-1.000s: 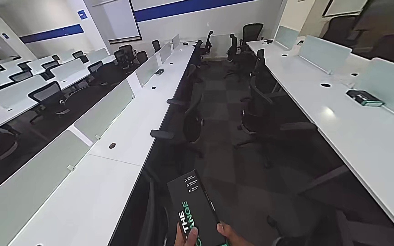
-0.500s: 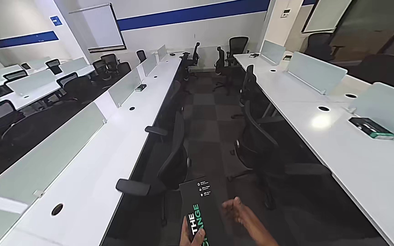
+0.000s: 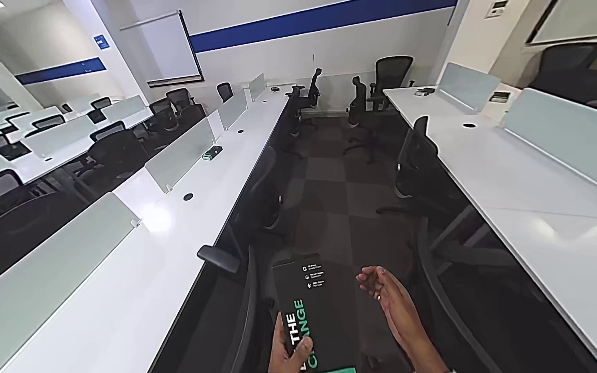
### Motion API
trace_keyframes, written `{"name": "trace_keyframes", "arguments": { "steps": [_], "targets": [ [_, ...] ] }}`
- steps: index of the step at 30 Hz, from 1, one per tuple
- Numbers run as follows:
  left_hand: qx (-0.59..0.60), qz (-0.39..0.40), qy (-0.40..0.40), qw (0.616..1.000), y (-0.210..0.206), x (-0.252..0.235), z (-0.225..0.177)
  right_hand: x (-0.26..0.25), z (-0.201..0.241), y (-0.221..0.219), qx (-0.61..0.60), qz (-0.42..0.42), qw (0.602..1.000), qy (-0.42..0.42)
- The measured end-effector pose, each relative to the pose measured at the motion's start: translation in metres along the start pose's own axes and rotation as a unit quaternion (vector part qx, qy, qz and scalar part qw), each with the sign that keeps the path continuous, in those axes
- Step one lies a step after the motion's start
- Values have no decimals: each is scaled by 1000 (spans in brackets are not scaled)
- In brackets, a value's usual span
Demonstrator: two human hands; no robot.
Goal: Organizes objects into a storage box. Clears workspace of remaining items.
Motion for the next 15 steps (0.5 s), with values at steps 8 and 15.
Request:
{"name": "trace_keyframes", "arguments": {
  "steps": [8, 15],
  "targets": [
    [17, -110, -46, 993, -23, -234, -11, -282, 65, 5, -23, 49, 998, 43],
    [40, -152, -65, 985, 11, -431, 11, -475, 25, -14, -32, 143, 989, -1]
  ]
}}
Point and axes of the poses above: each hand's wrist, its own x-axis away from the middle knuckle, its own y-axis out of the back of the hand, z = x × y, the point moved 4 cm from there along -x, towards the middle knuckle, and after that the axes turned 8 degrees about z, right-handed, at the moved point
